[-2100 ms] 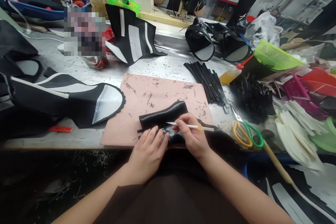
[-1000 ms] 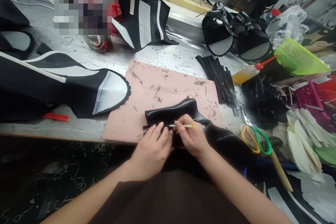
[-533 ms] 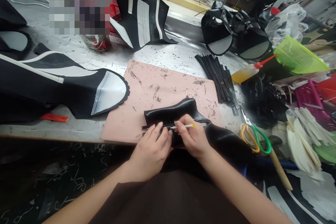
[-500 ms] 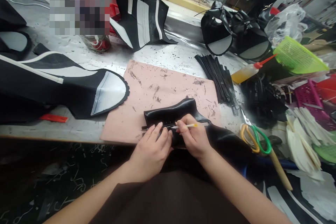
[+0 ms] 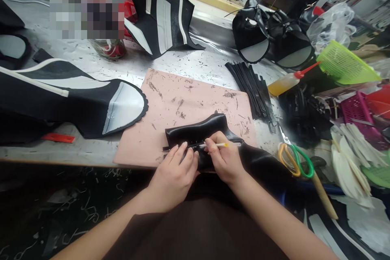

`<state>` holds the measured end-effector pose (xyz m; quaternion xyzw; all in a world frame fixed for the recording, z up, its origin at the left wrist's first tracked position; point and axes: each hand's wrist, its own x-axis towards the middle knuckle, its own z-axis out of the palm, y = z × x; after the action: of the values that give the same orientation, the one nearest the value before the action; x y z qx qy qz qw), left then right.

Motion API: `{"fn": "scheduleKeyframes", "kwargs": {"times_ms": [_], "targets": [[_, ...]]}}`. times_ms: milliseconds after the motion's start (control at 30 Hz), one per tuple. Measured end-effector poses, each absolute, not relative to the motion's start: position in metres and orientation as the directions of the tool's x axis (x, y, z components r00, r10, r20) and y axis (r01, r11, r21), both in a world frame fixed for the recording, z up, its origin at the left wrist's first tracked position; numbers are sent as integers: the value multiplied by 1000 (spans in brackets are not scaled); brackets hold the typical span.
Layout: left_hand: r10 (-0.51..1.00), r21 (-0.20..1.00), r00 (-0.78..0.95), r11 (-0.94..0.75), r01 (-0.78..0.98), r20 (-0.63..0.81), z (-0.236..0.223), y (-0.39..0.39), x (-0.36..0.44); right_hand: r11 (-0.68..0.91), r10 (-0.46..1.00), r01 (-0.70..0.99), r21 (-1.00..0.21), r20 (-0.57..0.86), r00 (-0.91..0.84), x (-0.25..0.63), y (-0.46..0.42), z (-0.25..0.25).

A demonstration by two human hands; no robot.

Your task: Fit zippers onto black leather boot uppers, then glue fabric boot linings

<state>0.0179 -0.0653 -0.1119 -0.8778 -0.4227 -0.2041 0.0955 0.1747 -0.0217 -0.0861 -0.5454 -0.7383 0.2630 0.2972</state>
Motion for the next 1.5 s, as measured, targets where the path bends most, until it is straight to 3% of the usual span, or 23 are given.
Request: {"fn": "scheduleKeyframes", "kwargs": {"times_ms": [500,567,667,767,833,867,967,1000,1067,1167,1333,1433,1500], "targets": [[704,10,568,-632,775,426,-111,-65,19,236,968,637,-734,123,-217,174,-24,-84],[712,47,560,-634,772,423,-110,-65,17,240,969,599,-764,154,-192,175,-34,-72],[704,177,527,-663,727,476,-105,-64,6,316,944,499,-807,321,-78,192,-48,-37],[735,294,342,-586,755,585,-99,-63,-11,249,931,634,-732,362,53,230,-37,-4],[840,409,151,-402,819,521,-96,-60,-20,98,993,862,-497,103,-53,260,-11,2],[905,482,72,-289,827,420,-94,-58,-23,54,997,916,-397,-33,-73,273,5,-1],[1000,695,-26,23,719,-5,-87,-49,-22,-11,937,983,-185,-346,-54,296,49,-29],[992,765,-18,108,635,-126,-84,-46,-20,-5,932,988,-156,-359,-52,296,58,-40],[954,878,33,260,401,-298,-79,-40,-14,57,962,973,-225,-249,-113,288,67,-59],[907,917,135,395,55,-398,-72,-33,-8,165,957,841,-516,-124,-263,264,62,-74],[860,859,158,503,-92,-486,-70,-32,-8,0,929,585,-811,-217,-301,243,52,-71],[944,948,101,317,-23,-313,-73,-31,-8,-49,857,491,-870,-289,-426,248,49,-56],[995,975,99,-28,221,6,-72,-28,-7,15,829,509,-860,-274,-487,253,46,-46]]}}
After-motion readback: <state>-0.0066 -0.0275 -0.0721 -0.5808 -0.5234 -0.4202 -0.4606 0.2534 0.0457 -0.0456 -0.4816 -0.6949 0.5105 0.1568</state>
